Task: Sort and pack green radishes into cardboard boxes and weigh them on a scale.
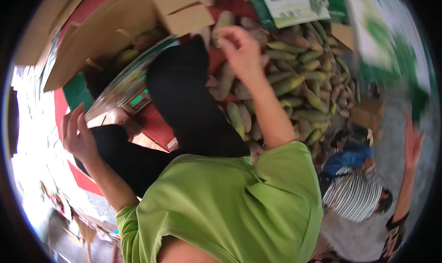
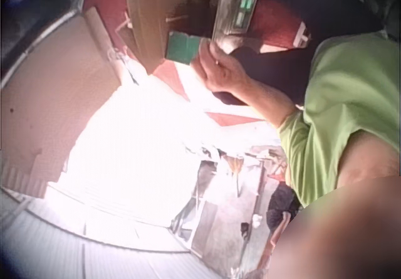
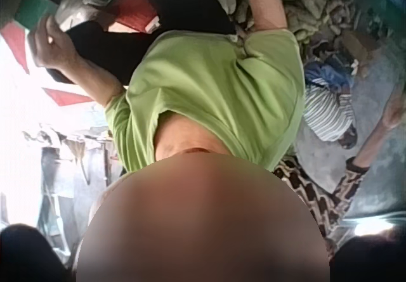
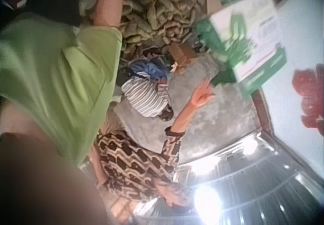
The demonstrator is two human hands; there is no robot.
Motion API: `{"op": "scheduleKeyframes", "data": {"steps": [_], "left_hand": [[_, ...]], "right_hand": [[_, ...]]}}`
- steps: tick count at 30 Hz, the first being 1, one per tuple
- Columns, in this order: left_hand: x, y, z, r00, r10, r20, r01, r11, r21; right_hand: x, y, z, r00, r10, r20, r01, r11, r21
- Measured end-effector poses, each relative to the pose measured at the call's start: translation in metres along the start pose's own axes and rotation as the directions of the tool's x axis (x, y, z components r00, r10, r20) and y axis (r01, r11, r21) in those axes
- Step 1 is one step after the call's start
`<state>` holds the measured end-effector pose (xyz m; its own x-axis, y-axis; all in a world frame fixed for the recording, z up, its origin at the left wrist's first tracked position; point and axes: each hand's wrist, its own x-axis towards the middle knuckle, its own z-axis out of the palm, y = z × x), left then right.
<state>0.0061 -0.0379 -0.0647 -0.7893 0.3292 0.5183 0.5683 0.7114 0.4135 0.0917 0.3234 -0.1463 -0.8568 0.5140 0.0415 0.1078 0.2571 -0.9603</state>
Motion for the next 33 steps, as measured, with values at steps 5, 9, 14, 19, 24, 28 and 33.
{"op": "scheduleKeyframes", "data": {"steps": [5,9,14,19,24,28,33], "left_hand": [[-0.006,-0.016,0.003,0.995,0.09,-0.049,-0.089,0.996,0.02],[-0.007,-0.021,0.007,0.995,0.089,-0.05,-0.088,0.996,0.024],[-0.007,-0.027,0.006,0.994,0.096,-0.054,-0.094,0.995,0.036],[-0.008,-0.028,0.008,0.996,0.057,-0.062,-0.054,0.997,0.057],[-0.009,-0.039,0.003,0.996,0.058,-0.066,-0.053,0.996,0.069],[-0.013,-0.039,0.011,0.995,0.015,-0.097,-0.007,0.997,0.08],[-0.006,-0.023,0.01,0.986,-0.009,-0.165,0.015,0.999,0.033]], "right_hand": [[-0.105,0.12,-0.006,0.97,0.234,0.069,-0.206,0.937,-0.282],[-0.173,0.167,-0.02,0.873,0.482,0.074,-0.421,0.822,-0.384],[-0.206,0.201,-0.049,0.821,0.571,-0.004,-0.511,0.733,-0.448],[-0.208,0.238,-0.097,0.857,0.487,-0.166,-0.499,0.706,-0.503],[-0.193,0.223,-0.153,0.78,0.465,-0.419,-0.626,0.571,-0.531],[-0.191,0.17,-0.197,0.824,0.243,-0.512,-0.564,0.254,-0.786],[-0.22,0.143,-0.23,0.614,0.396,-0.683,-0.663,-0.212,-0.718]]}}
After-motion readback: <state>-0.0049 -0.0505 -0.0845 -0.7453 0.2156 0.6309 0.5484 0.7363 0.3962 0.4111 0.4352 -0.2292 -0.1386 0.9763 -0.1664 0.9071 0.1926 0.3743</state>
